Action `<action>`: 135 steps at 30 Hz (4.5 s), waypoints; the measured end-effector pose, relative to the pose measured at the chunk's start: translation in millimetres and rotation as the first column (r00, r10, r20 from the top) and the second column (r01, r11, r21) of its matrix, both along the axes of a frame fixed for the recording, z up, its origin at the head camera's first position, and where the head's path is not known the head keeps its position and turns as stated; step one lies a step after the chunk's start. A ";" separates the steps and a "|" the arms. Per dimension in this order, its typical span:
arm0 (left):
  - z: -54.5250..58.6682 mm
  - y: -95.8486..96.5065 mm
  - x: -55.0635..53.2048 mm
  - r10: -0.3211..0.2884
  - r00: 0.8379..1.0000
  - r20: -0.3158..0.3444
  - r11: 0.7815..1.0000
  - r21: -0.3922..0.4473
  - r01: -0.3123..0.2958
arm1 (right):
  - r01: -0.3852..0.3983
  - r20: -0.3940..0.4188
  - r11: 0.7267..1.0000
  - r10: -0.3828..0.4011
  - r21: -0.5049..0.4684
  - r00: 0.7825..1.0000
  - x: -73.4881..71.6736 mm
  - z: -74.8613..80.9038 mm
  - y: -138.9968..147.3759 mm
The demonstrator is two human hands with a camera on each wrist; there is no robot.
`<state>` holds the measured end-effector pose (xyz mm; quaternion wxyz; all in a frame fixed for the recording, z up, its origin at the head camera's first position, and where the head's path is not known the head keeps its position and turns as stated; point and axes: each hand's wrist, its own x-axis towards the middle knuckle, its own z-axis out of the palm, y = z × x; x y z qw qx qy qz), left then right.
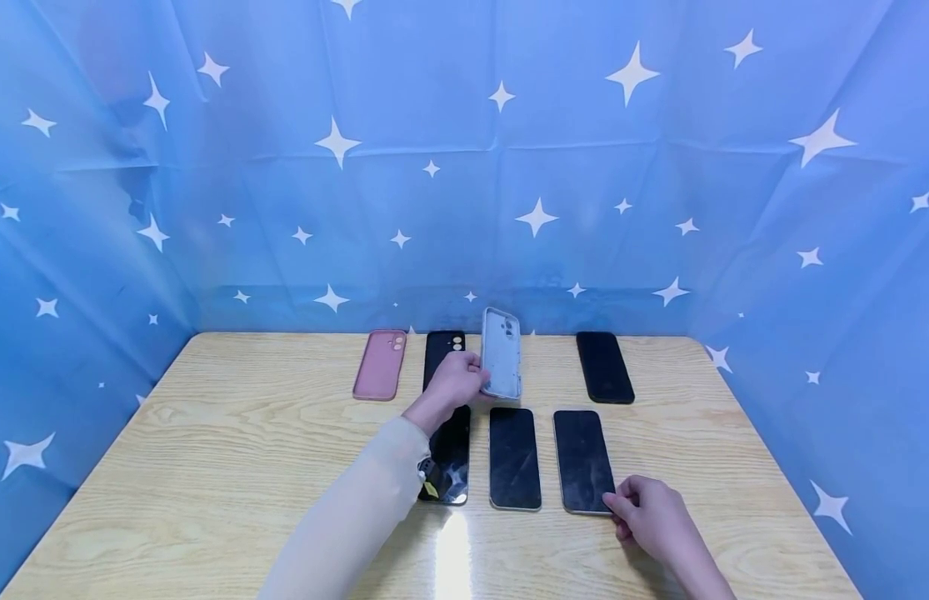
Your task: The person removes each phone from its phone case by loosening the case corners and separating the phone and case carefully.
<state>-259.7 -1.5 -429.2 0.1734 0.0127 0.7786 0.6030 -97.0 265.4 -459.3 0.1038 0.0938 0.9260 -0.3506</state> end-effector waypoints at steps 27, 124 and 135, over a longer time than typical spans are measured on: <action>-15.0 12.3 -15.6 0.025 0.998 0.058 0.999 -0.038 -0.023 | -0.070 -0.017 0.992 0.072 0.104 0.997 -3.6 2.2 1.9; 7.0 42.5 13.7 -0.342 0.824 -0.452 0.809 -0.587 0.014 | 0.030 -0.126 0.977 -0.003 0.212 0.992 -125.3 8.1 48.2; 6.2 45.5 21.1 -0.380 0.785 -0.490 0.797 -0.603 0.010 | 0.049 -0.069 0.960 -0.031 0.277 0.997 -138.1 7.3 32.9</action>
